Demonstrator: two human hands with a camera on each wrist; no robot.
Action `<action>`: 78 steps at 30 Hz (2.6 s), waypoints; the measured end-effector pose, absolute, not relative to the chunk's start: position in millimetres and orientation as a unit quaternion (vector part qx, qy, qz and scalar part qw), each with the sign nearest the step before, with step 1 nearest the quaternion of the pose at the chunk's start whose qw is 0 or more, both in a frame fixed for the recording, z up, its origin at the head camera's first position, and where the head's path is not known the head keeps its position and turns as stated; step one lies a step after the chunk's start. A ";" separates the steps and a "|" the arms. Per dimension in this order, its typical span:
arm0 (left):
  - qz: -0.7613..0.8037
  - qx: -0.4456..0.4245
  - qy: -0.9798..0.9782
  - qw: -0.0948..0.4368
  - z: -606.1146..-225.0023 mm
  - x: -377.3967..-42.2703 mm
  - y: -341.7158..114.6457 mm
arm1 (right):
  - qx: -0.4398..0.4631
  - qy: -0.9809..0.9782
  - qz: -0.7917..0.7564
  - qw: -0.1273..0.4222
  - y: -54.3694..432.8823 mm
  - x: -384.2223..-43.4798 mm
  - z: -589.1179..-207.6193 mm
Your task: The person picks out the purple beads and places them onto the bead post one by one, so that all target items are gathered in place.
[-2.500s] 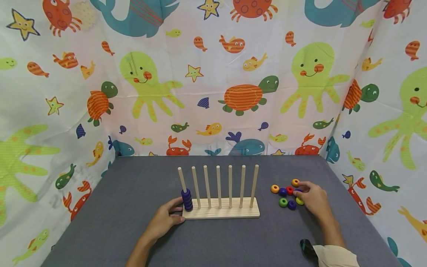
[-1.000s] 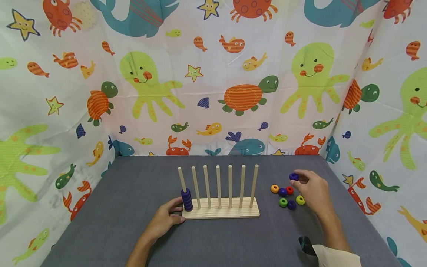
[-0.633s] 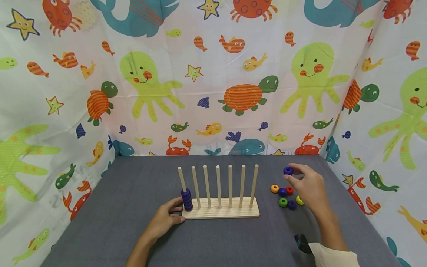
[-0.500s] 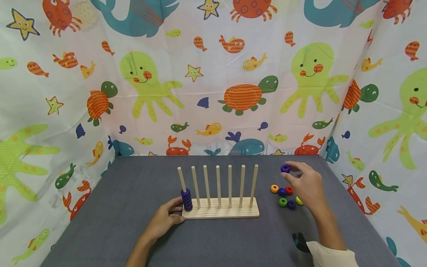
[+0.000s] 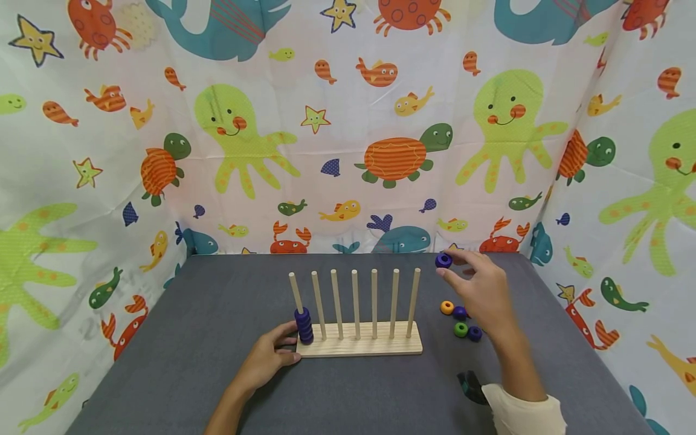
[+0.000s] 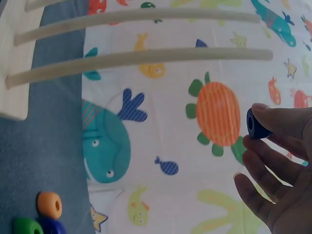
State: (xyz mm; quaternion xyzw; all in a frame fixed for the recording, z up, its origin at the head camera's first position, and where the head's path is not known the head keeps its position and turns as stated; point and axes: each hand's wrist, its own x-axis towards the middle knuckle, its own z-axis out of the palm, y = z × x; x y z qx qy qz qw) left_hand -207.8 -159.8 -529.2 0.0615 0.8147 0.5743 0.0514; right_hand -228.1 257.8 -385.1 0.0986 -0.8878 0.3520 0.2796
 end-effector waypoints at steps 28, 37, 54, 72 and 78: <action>0.573 0.056 0.816 0.054 -529.1 -207.6 -158.9 | 0.202 -0.854 0.380 0.294 191.4 -221.4 -352.4; 0.572 0.054 0.817 0.055 -528.4 -208.0 -159.0 | 0.250 -0.837 0.383 0.300 171.1 -226.7 -349.0; 0.571 0.052 0.817 0.054 -529.4 -208.5 -159.0 | 0.288 -0.841 0.399 0.222 129.6 -222.8 -346.5; 0.575 0.057 0.815 0.053 -529.9 -208.4 -159.3 | 0.326 -0.829 0.414 0.189 95.5 -224.0 -347.5; 0.574 0.052 0.815 0.058 -531.2 -210.2 -160.0 | 0.330 -0.832 0.408 0.178 83.6 -224.5 -348.0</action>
